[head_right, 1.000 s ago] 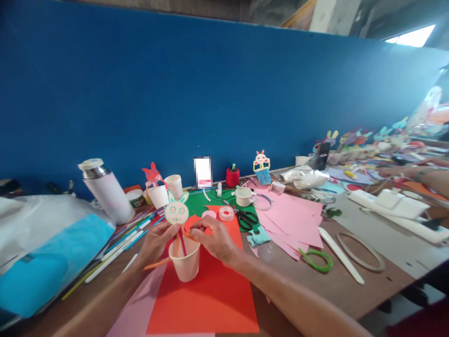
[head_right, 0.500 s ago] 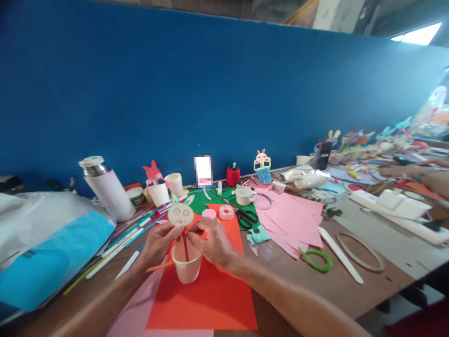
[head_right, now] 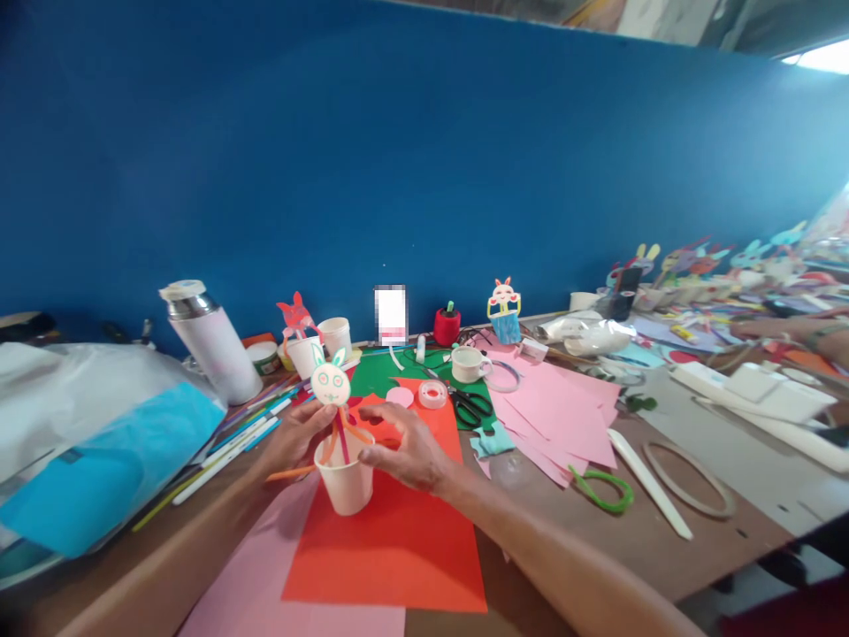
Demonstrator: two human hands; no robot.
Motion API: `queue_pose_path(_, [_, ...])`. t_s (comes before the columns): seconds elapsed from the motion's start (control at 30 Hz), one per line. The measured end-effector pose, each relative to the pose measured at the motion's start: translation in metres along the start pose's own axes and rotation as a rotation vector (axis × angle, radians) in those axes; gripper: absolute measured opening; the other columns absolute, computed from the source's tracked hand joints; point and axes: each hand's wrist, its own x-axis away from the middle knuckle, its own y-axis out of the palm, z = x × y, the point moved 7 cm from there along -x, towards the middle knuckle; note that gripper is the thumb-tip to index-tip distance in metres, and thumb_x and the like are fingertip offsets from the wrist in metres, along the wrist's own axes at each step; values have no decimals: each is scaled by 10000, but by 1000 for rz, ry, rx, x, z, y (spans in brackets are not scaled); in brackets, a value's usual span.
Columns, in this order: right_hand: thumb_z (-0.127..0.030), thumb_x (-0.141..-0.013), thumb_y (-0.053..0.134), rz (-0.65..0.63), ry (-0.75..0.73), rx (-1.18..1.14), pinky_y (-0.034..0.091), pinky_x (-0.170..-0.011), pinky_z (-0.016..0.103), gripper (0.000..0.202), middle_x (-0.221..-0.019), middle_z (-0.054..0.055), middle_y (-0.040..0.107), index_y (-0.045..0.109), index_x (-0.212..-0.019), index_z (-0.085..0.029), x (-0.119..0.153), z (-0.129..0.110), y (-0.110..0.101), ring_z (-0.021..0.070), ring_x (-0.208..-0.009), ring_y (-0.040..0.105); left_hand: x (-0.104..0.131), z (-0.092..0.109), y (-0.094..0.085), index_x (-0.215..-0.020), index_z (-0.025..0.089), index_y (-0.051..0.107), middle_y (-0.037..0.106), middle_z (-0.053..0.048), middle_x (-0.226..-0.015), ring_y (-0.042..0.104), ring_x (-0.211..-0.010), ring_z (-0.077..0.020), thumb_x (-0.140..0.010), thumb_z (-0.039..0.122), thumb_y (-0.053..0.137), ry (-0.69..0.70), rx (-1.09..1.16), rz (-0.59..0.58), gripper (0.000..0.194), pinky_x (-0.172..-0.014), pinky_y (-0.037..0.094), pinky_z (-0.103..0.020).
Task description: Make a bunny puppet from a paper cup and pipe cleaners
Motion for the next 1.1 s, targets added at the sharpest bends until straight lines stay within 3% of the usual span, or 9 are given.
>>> queue_pose_path(0.1, [-460, -630, 670, -54, -54, 178, 405, -850, 371, 614, -1114, 92, 566, 503, -1160, -198, 3, -3, 9, 239, -1000, 519, -1, 2, -2, -808, 130, 652, 646, -28, -674, 577, -614, -150, -668, 331, 653, -45, -15, -46, 246, -658, 444, -304])
queue_pose_path(0.3, [-375, -698, 629, -7, -109, 398, 400, -779, 347, 418, -989, 69, 630, 565, -1073, -200, 6, -6, 15, 205, -834, 562, 0, 19, -13, -671, 114, 656, 616, -11, -602, 516, -559, -98, -644, 326, 675, -71, -288, -101, 214, -571, 394, -219])
queue_pose_path(0.53, [-305, -705, 610, 95, -142, 529, 338, -791, 344, 315, -869, 56, 651, 572, -988, -171, 9, -13, 17, 196, -800, 569, 8, 43, 0, -644, 122, 642, 563, 12, -523, 479, -501, -81, -697, 369, 604, -53, -557, -140, 256, -509, 355, -196])
queue_pose_path(0.8, [-280, -683, 612, 161, -113, 587, 334, -773, 330, 254, -798, 49, 637, 572, -905, -162, 11, -13, 22, 189, -767, 556, 19, 53, 16, -601, 118, 584, 543, 13, -488, 442, -399, -70, -737, 378, 520, -95, -726, -160, 300, -402, 323, -185])
queue_pose_path(0.97, [-333, -685, 620, 143, -60, 526, 369, -726, 302, 254, -808, 41, 629, 579, -876, -170, 9, -15, 17, 183, -769, 551, 19, 54, 17, -577, 125, 539, 418, 66, -408, 336, -330, -36, -723, 363, 533, -67, -634, 16, 279, -347, 235, -167])
queue_pose_path(1.1, [-330, -782, 524, 95, -11, 340, 404, -652, 237, 189, -843, 27, 632, 594, -883, -186, 1, -18, 7, 151, -777, 558, 20, 51, 21, -691, 121, 586, 425, 71, -408, 326, -315, -32, -729, 363, 535, -61, -554, 42, 250, -328, 213, -162])
